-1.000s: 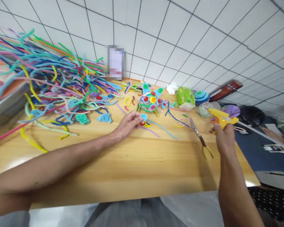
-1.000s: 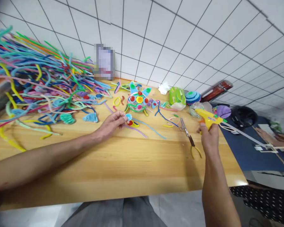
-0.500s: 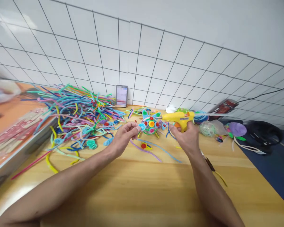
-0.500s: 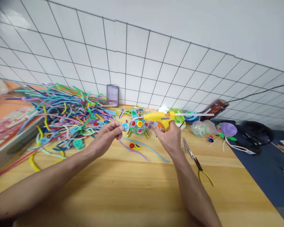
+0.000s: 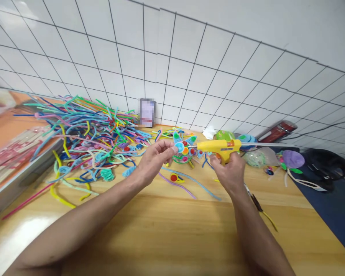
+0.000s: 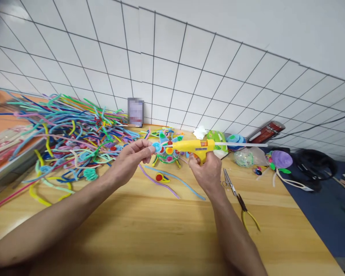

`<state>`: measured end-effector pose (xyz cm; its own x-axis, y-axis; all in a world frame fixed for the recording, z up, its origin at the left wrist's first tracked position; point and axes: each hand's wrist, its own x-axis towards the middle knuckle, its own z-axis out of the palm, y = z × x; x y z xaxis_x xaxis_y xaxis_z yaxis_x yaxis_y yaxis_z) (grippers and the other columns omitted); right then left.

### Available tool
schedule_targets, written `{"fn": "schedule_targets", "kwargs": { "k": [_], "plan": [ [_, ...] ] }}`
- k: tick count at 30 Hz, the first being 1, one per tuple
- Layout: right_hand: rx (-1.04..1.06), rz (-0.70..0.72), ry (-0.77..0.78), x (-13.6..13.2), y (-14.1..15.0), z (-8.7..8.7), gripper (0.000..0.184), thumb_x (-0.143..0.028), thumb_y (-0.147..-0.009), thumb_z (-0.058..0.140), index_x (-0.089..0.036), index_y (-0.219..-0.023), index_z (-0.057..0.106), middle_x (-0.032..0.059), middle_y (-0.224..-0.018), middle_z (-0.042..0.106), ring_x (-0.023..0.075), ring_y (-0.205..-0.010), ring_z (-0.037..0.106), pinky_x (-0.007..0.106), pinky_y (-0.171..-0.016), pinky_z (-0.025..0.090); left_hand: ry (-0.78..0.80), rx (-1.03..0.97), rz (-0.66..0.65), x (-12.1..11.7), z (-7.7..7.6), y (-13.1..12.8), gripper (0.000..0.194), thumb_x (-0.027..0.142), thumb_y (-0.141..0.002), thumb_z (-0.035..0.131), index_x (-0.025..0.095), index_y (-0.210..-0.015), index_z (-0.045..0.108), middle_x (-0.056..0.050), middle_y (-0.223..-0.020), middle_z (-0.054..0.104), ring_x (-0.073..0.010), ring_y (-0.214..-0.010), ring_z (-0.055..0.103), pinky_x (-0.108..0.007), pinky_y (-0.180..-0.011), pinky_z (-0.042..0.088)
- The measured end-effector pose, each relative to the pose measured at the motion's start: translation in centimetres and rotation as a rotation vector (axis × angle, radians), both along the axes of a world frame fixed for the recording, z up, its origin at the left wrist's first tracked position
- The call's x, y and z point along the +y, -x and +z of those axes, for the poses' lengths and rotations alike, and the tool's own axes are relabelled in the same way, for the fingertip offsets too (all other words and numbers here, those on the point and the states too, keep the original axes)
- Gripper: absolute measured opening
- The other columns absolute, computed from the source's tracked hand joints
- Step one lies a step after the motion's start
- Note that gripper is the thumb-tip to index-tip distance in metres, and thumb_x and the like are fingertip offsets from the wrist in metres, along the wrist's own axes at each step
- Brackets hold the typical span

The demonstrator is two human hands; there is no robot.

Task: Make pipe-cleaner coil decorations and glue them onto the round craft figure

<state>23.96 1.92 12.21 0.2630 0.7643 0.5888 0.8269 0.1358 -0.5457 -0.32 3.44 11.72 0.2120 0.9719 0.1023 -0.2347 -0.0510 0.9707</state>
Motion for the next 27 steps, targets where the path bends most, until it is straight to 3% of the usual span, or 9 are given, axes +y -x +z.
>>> {"fn": "schedule_targets", "kwargs": {
  "k": [27],
  "plan": [
    [-0.067, -0.020, 0.009, 0.07, 0.14, -0.51, 0.023, -0.042, -0.068, 0.060, -0.027, -0.060, 0.045, -0.0023, -0.048, 0.052, 0.0147, -0.045, 0.046, 0.030, -0.051, 0.039, 0.049, 0.032, -0.049, -0.59, 0.19, 0.05, 0.036, 0.049, -0.075, 0.080, 0.018, -0.080, 0.064, 0.003, -0.063, 0.054, -0.0100, -0.059, 0.046, -0.024, -0.061, 0.039]
  ]
}}
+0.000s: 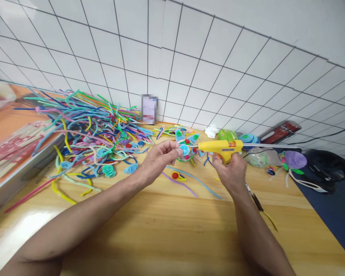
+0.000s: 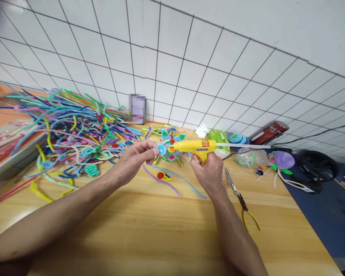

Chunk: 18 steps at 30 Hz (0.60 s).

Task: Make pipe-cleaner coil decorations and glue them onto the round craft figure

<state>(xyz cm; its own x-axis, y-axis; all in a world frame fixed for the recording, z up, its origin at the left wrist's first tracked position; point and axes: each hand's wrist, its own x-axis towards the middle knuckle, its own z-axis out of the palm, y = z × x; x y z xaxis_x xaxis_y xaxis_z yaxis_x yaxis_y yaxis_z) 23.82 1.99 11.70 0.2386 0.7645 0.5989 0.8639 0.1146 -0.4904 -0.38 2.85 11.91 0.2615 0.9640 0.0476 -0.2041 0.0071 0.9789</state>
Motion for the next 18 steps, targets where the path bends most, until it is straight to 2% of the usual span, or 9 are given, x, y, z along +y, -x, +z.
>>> {"fn": "schedule_targets", "kwargs": {
  "k": [9, 18],
  "plan": [
    [0.027, -0.002, 0.014, -0.04, 0.20, 0.17, 0.023, -0.044, -0.067, 0.061, -0.027, -0.062, 0.046, -0.0015, -0.049, 0.052, 0.0156, -0.045, 0.047, 0.030, -0.050, 0.039, 0.000, -0.006, -0.013, 0.00, -0.18, -0.07, 0.038, 0.050, -0.075, 0.080, 0.017, -0.081, 0.063, 0.003, -0.064, 0.055, -0.0096, -0.059, 0.046, -0.024, -0.060, 0.038],
    [0.016, 0.005, 0.002, -0.05, 0.23, 0.04, 0.025, -0.044, -0.068, 0.060, -0.027, -0.059, 0.043, -0.0020, -0.048, 0.050, 0.0148, -0.044, 0.045, 0.031, -0.050, 0.040, -0.007, -0.011, -0.004, 0.02, 0.33, 0.04, 0.038, 0.050, -0.073, 0.081, 0.017, -0.078, 0.064, 0.003, -0.065, 0.056, -0.0098, -0.059, 0.047, -0.025, -0.060, 0.040]
  ]
}}
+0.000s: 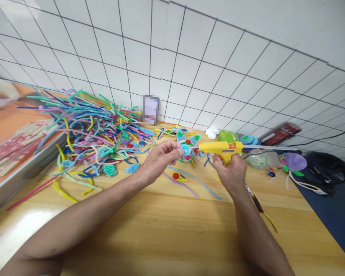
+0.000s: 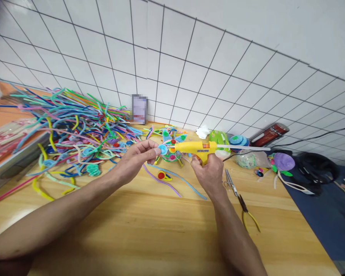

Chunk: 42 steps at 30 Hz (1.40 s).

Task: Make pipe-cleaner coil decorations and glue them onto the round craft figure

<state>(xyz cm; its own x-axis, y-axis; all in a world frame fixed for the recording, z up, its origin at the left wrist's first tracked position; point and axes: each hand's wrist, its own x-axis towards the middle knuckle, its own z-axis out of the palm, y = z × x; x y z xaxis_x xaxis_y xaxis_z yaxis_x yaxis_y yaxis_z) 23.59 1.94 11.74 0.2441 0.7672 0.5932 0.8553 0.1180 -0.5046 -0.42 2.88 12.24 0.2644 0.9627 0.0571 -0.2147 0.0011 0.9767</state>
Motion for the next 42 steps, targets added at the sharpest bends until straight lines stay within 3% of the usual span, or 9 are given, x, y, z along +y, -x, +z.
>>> {"fn": "schedule_targets", "kwargs": {
  "k": [28, 42],
  "plan": [
    [-0.009, -0.006, 0.017, -0.02, -0.15, -0.21, 0.025, -0.045, -0.070, 0.061, -0.026, -0.060, 0.048, -0.0016, -0.047, 0.053, 0.0151, -0.042, 0.046, 0.031, -0.049, 0.038, 0.006, -0.008, 0.020, 0.21, -0.15, 0.01, 0.038, 0.049, -0.072, 0.083, 0.017, -0.077, 0.065, 0.003, -0.063, 0.055, -0.0094, -0.057, 0.047, -0.024, -0.058, 0.040],
    [0.002, -0.006, 0.017, 0.05, -0.14, -0.31, 0.028, -0.046, -0.070, 0.060, -0.027, -0.058, 0.043, -0.0026, -0.045, 0.048, 0.0146, -0.041, 0.044, 0.031, -0.049, 0.037, -0.006, -0.005, 0.019, 0.27, -0.06, 0.02, 0.036, 0.048, -0.074, 0.082, 0.017, -0.077, 0.064, 0.003, -0.061, 0.054, -0.0098, -0.057, 0.047, -0.024, -0.058, 0.039]
  ]
}}
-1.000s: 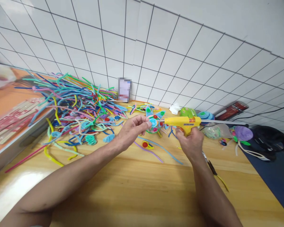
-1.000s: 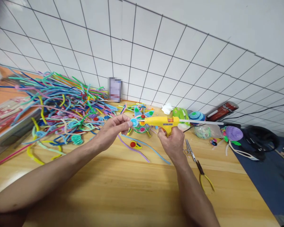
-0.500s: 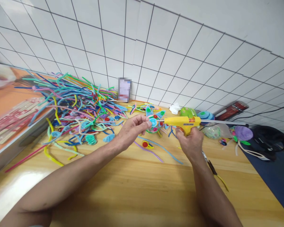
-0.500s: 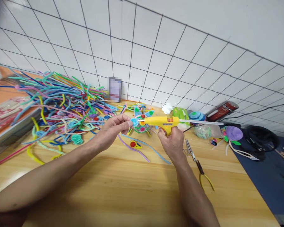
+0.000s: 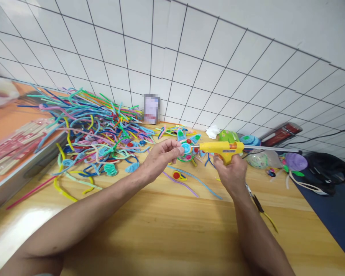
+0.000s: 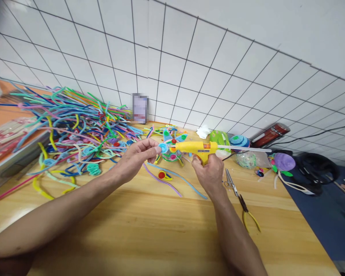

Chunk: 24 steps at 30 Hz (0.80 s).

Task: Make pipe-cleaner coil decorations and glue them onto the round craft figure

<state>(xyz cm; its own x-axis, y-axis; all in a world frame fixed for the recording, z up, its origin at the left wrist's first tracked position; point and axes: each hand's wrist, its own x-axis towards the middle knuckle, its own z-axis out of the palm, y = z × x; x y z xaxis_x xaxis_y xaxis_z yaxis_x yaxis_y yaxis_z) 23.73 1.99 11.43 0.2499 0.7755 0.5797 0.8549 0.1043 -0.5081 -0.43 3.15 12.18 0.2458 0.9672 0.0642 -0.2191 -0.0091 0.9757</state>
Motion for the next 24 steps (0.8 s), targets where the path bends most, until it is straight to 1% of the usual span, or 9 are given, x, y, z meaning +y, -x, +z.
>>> {"fn": "schedule_targets", "kwargs": {
  "k": [6, 12, 15, 18, 24],
  "plan": [
    [-0.005, -0.013, 0.002, 0.1, -0.4, -0.4, 0.028, -0.048, -0.072, 0.061, -0.025, -0.061, 0.050, 0.0006, -0.051, 0.055, 0.0176, -0.049, 0.052, 0.031, -0.052, 0.040, 0.005, -0.004, -0.013, -0.1, -0.1, 0.0, 0.039, 0.050, -0.073, 0.083, 0.016, -0.078, 0.064, 0.004, -0.062, 0.054, -0.0092, -0.058, 0.047, -0.023, -0.058, 0.040],
    [0.002, -0.023, -0.011, 0.2, -0.5, -0.6, 0.031, -0.049, -0.070, 0.062, -0.026, -0.059, 0.046, 0.0002, -0.050, 0.053, 0.0167, -0.048, 0.050, 0.031, -0.050, 0.038, 0.009, -0.007, -0.013, 0.0, -0.2, 0.0, 0.039, 0.049, -0.073, 0.083, 0.016, -0.078, 0.064, 0.004, -0.063, 0.055, -0.0086, -0.057, 0.047, -0.023, -0.057, 0.039],
    [0.009, -0.031, -0.016, 0.3, -0.7, -0.9, 0.030, -0.050, -0.070, 0.062, -0.026, -0.061, 0.047, 0.0006, -0.050, 0.054, 0.0171, -0.048, 0.050, 0.031, -0.051, 0.040, 0.017, -0.010, -0.013, 0.0, -0.2, -0.1, 0.038, 0.047, -0.071, 0.084, 0.016, -0.078, 0.064, 0.004, -0.063, 0.055, -0.0083, -0.057, 0.047, -0.022, -0.057, 0.039],
    [0.018, -0.020, -0.008, 0.3, -0.8, -1.1, 0.029, -0.049, -0.072, 0.063, -0.025, -0.062, 0.050, 0.0009, -0.051, 0.056, 0.0176, -0.049, 0.052, 0.031, -0.051, 0.042, 0.014, -0.012, -0.009, 0.0, -0.2, -0.1, 0.039, 0.049, -0.071, 0.084, 0.016, -0.078, 0.064, 0.004, -0.062, 0.054, -0.0085, -0.057, 0.047, -0.023, -0.057, 0.039],
    [0.015, -0.012, -0.020, 0.3, -0.7, -1.0, 0.029, -0.049, -0.071, 0.063, -0.025, -0.062, 0.050, 0.0014, -0.052, 0.057, 0.0170, -0.048, 0.052, 0.031, -0.050, 0.040, 0.012, -0.001, -0.010, 0.0, -0.1, 0.0, 0.040, 0.051, -0.072, 0.082, 0.016, -0.078, 0.064, 0.004, -0.063, 0.054, -0.0086, -0.057, 0.047, -0.023, -0.057, 0.039]
  ]
}}
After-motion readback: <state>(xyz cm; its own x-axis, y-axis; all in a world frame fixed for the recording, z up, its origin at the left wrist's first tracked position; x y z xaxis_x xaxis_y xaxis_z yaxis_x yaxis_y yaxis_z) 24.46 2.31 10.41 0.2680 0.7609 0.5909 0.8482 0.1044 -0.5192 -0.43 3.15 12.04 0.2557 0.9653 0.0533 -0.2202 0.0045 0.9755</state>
